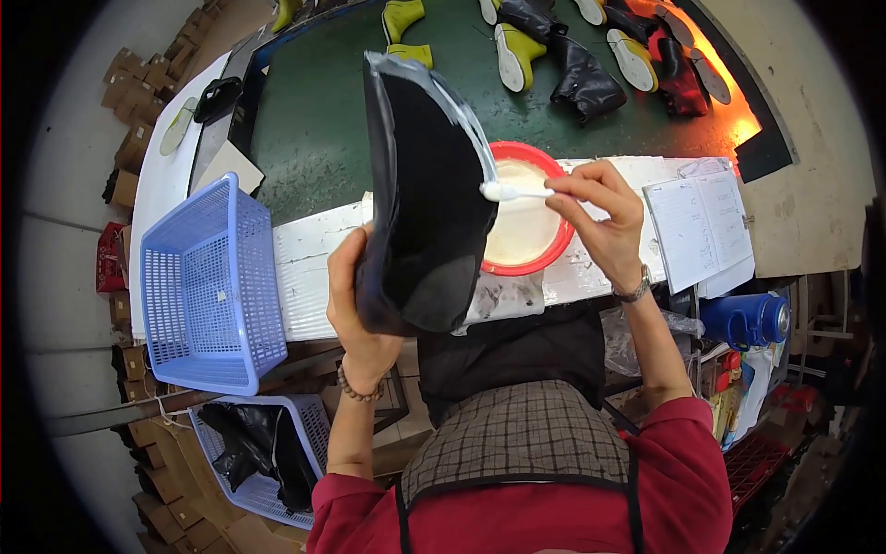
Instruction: The recorder applies white glue to the edges of black shoe upper components using a small brush, then organizes them onto a production conveyor and into bins.
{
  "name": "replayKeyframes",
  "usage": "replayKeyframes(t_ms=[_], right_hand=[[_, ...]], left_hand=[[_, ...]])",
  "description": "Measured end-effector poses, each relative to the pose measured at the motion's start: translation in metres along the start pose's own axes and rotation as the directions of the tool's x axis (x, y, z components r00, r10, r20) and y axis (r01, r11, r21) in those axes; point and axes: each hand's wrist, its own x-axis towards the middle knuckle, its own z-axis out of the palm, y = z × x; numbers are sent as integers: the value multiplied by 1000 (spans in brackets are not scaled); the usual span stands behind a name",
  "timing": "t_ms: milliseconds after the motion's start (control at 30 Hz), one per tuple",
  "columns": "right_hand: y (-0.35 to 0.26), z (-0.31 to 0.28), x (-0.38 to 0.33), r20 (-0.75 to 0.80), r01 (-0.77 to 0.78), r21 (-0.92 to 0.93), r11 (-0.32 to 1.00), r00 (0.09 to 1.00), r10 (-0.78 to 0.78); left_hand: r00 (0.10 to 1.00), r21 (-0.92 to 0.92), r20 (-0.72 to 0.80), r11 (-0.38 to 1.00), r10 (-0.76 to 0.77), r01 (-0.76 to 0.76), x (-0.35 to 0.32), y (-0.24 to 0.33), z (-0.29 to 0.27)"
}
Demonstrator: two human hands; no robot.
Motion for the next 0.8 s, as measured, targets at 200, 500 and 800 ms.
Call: replayKeyframes(t_ms=[200,500,800], right_hand=[[-17,-1,-20,70,-70,103,992,996,63],[-38,-9,-23,143,-23,66,998,990,13],[-27,-10,-13,275,-244,138,960,940,199]], left_hand=[[981,0,-150,992,127,-129,22,-8,23],[907,188,-155,913,393,-363,48,-14,29],[980,162,-108,975,168,-150,43,-19,17]])
